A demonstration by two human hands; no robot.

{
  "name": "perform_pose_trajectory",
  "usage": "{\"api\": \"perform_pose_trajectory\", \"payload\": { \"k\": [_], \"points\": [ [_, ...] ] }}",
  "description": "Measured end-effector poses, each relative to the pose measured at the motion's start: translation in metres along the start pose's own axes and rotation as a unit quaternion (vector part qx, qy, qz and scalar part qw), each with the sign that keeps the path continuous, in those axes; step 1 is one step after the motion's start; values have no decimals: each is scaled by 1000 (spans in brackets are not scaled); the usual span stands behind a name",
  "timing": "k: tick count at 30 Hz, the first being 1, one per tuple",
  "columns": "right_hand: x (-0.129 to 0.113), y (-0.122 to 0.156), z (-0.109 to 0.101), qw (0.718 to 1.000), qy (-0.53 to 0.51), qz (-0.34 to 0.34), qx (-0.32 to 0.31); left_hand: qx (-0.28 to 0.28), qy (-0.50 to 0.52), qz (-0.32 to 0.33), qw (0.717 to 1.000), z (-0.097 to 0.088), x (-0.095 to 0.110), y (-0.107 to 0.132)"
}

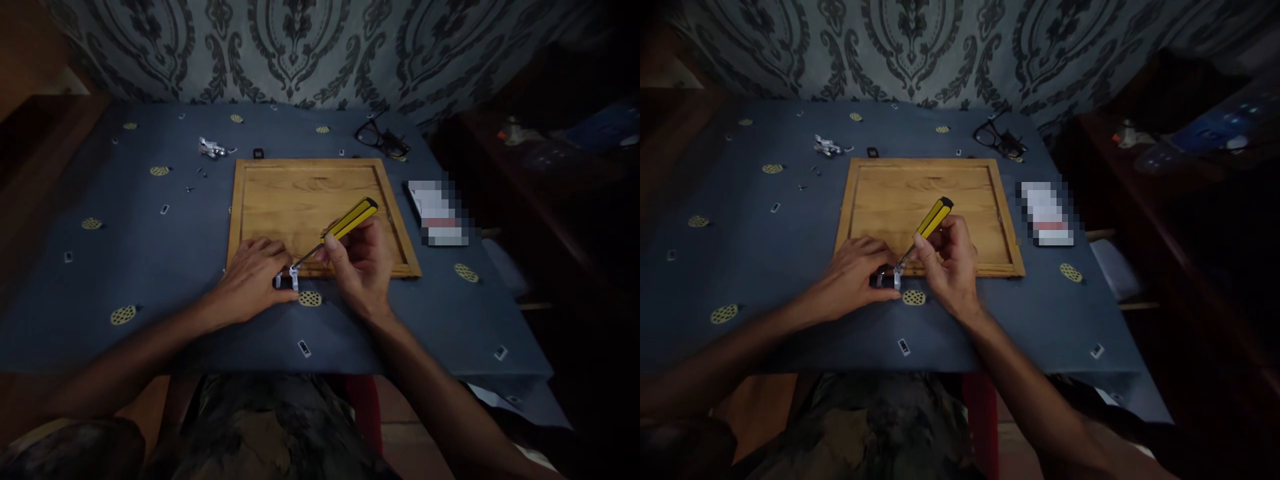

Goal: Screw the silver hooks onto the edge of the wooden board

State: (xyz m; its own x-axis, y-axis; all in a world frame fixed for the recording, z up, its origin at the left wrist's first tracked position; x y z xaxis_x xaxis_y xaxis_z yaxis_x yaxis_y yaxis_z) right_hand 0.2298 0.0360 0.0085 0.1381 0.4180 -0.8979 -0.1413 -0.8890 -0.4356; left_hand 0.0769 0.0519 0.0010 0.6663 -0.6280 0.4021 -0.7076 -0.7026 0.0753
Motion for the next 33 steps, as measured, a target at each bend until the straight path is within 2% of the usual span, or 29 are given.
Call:
{"api": "perform_pose_trajectory", "payload": {
  "k": [6,12,18,20,23,25,33],
  "points": [
    [2,0,3,1000,11,23,-13,-19,-9,-13,1000,-1,1,-1],
    [-1,2,4,999,-10,18,-35,-12,-8,-15,1000,-1,2,-1],
    [-12,-2,9,996,48,-5,-70,-17,-19,-15,1000,0,2,-1],
    [-11,-3,12,996,16,18,-83,-13,-20,-12,1000,0,2,-1],
    [-5,-3,19,989,-38,86,-117,-4,-16,-5,1000,0,1,0],
    [-5,-2,19,985,-40,111,-128,2,-9,-4,1000,0,1,0],
    [-17,-8,19,978,-64,101,-173,-6,0,-4,1000,0,1,0]
  ]
}}
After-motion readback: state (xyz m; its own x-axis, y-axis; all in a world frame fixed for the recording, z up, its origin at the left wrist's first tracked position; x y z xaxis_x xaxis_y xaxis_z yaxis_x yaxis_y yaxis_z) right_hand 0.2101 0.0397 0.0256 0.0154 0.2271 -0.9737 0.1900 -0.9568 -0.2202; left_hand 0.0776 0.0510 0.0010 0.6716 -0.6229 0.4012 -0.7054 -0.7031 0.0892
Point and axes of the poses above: each hand's wrist, its own y-axis away from the middle knuckle, its own z-axis out of the palm, x = y × z, the point moved 7 cm from there along -y, towards the middle knuckle, and after that the axes turned 2 degrees about -x, right-handed, at the moved point
